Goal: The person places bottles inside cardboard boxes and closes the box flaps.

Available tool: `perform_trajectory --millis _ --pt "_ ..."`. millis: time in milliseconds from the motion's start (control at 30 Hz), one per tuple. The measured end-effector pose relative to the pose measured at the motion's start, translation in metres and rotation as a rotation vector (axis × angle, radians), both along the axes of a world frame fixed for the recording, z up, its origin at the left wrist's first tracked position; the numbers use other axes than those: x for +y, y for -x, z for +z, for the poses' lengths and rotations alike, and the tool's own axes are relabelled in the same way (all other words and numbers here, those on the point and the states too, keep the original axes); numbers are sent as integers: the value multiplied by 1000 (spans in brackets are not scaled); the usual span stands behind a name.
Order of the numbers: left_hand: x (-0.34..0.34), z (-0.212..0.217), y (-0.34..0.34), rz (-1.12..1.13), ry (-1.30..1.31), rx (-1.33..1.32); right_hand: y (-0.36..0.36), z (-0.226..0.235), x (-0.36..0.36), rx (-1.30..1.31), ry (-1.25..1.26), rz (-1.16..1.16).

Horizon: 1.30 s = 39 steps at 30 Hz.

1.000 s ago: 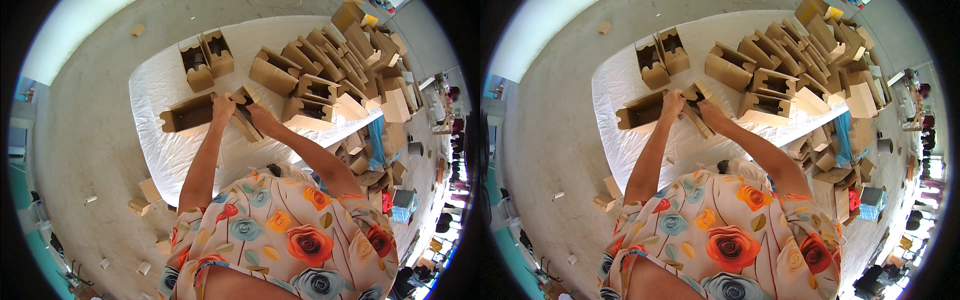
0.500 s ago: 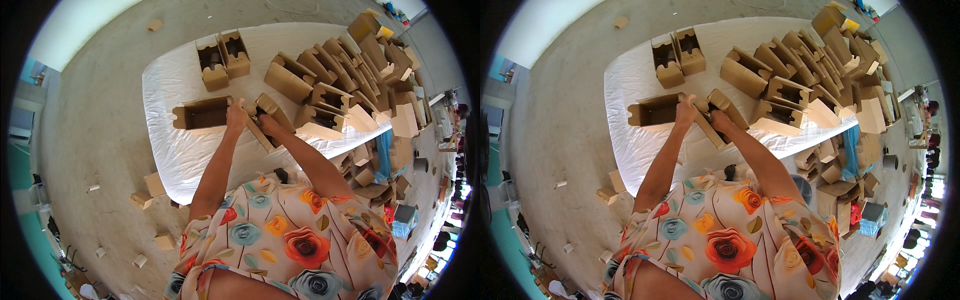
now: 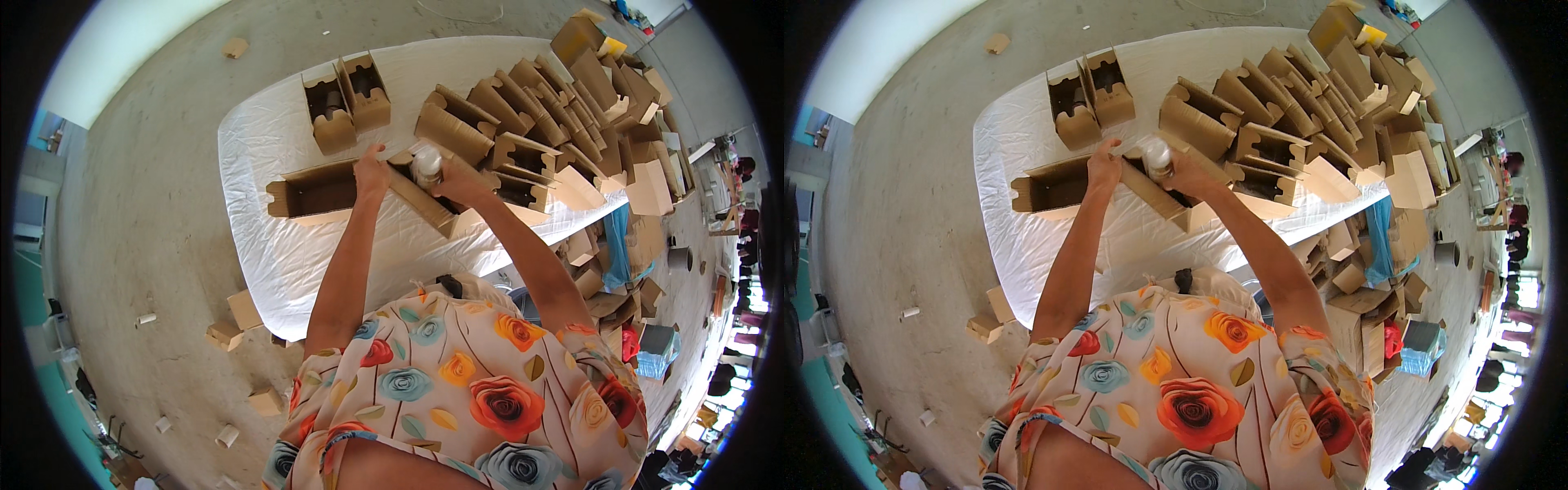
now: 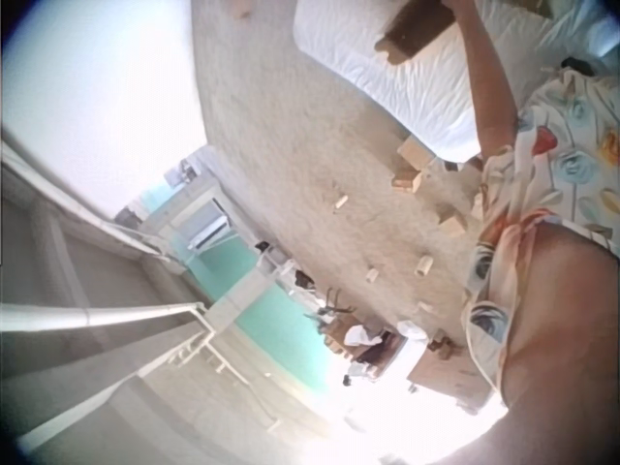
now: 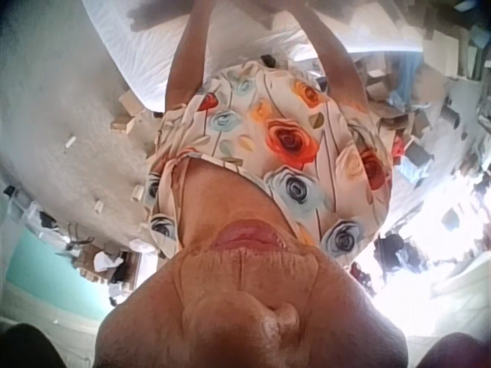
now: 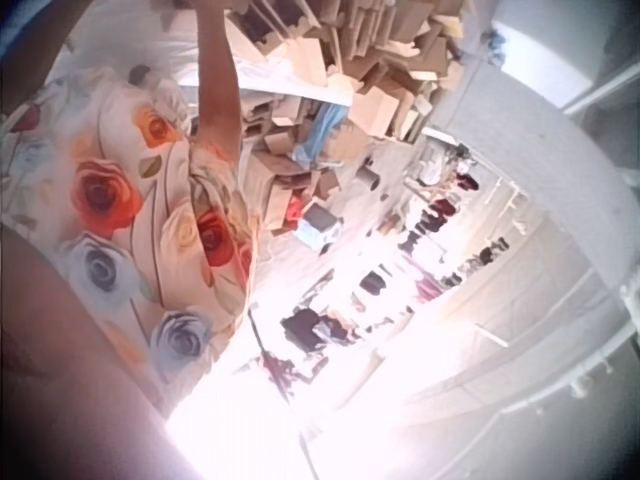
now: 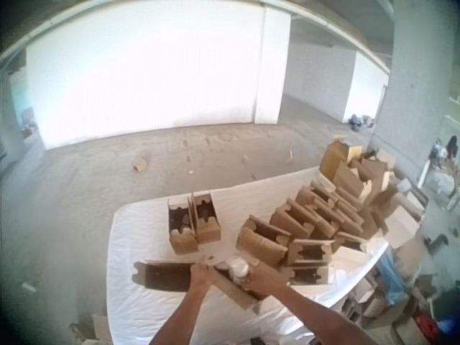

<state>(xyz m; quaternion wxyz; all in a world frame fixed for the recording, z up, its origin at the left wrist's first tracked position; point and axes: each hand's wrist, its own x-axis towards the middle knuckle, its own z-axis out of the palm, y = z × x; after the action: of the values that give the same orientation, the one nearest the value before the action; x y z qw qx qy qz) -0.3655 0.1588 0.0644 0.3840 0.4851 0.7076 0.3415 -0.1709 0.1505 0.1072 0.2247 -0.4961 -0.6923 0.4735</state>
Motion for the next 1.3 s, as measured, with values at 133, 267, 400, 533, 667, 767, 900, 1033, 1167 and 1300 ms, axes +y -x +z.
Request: perform_trajectory --millis 133,267,400,533,667,767,900,1033,1167,1300 --pt "-8 3 4 12 56 -93 -8 30 10 393 47 -281" --pt "-33 7 5 9 -233 5 -40 18 23 669 60 -455" --pt "-74 29 58 -2 -530 155 -50 13 9 849 83 -521" --pt "-106 12 111 -120 -504 759 -30 26 -8 970 88 -518" --pt "-109 -38 143 -184 -142 991 39 55 -26 991 105 -326" --pt "-116 -49 141 -166 -257 1014 97 66 -48 875 104 -156" --pt "-151 -30 117 -179 -281 1017 147 27 -54 423 -87 142" --pt "-190 -16 92 -150 -238 964 173 4 -68 78 -132 365" --pt "-212 -19 87 -1 -121 775 162 -79 -66 -106 -545 533" --pt "-223 -40 90 86 -267 703 171 -119 -61 -376 -307 612"
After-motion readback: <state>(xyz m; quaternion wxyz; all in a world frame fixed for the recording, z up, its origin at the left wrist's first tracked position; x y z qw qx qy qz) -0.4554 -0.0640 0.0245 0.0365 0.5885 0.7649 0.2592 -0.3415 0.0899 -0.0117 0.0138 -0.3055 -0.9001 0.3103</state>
